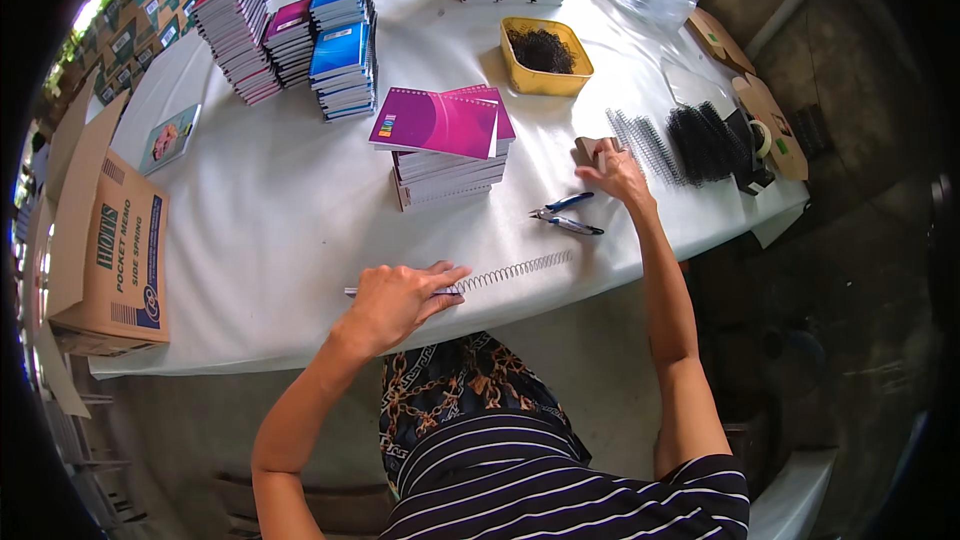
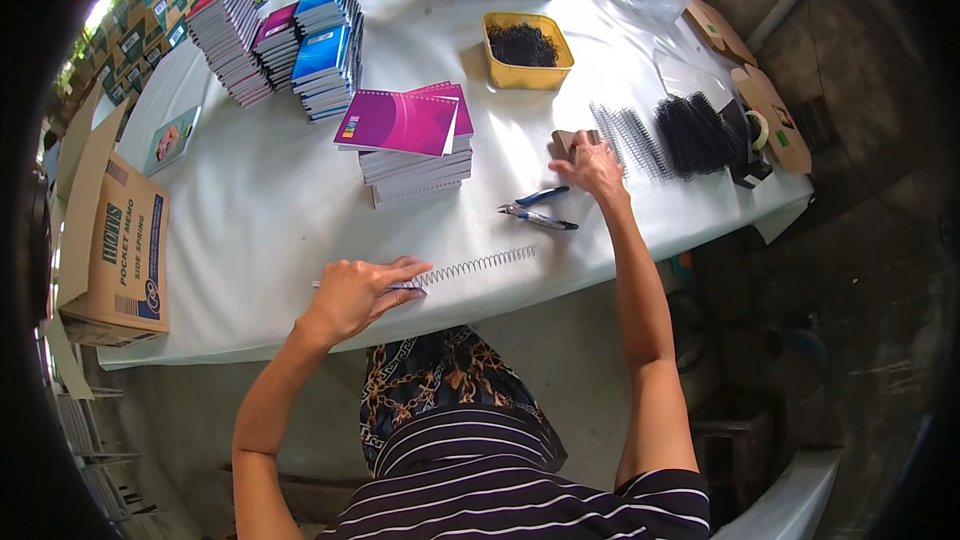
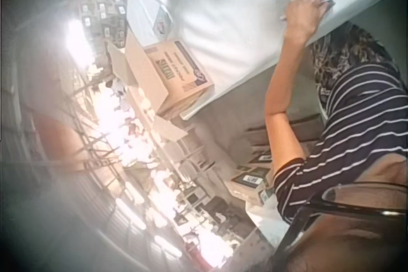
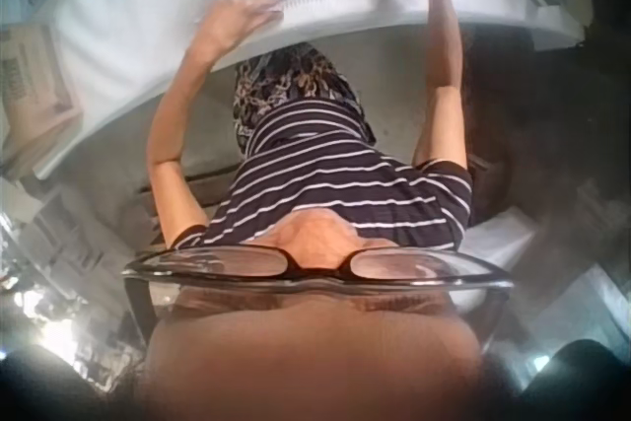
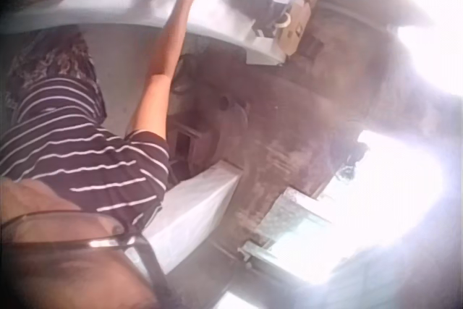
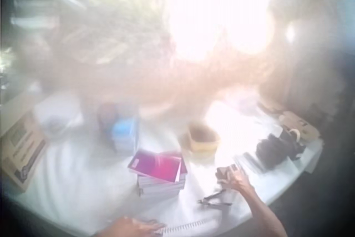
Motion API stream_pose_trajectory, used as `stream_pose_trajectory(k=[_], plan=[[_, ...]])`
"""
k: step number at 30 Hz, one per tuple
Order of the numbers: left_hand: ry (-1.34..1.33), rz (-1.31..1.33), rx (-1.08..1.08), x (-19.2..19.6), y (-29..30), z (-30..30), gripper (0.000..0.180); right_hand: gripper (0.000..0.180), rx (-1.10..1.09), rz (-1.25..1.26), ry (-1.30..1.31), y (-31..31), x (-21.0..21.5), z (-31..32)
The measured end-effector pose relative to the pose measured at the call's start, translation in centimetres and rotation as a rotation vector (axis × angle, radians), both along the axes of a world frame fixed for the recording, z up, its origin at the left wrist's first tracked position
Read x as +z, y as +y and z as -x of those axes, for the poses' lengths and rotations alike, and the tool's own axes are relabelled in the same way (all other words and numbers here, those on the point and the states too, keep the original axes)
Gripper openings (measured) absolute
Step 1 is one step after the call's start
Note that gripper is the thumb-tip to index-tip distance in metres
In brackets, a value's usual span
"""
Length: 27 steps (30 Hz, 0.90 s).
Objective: The person binds notebooks by threading a spiral wire into the punched holes of a stack of covers and pages and then trims the wire using a pair of pliers.
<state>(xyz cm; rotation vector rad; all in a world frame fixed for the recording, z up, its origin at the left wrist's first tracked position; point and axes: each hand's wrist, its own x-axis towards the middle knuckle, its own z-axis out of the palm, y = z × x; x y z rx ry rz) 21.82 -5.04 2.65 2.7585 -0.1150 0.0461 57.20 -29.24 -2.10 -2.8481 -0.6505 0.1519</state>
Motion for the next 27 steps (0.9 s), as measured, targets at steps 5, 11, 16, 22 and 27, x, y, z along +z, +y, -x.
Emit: stream_pose_trajectory(k=[5, 11, 16, 22, 27], plan=[[-0.206, -0.179, -0.096, -0.3, 0.1, 0.6, 0.057, 0.090, 0.363, 0.269, -0.014, -2.2, 2.0, -2.0], [-0.119, -0.125, -0.074, 0.1, 0.4, 1.0, 0.063, 0.077, 0.602, 0.092, 0.114, -1.1, 6.5, -3.0], [-0.165, -0.141, 0.063, -1.3, 2.2, 2.5, 0.060, 0.059, 0.898, -0.537, 0.738, 1.4, 11.0, 6.3], [0.092, -0.145, 0.069, 0.0, 3.9, 2.1, 0.055, 0.062, 1.086, -0.391, 1.029, 8.8, 5.8, 13.7], [0.112, -0.111, 0.046, 0.1, 5.2, 1.7, 0.054, 0.063, 1.088, -0.278, 0.935, 9.8, 6.1, 14.0]])
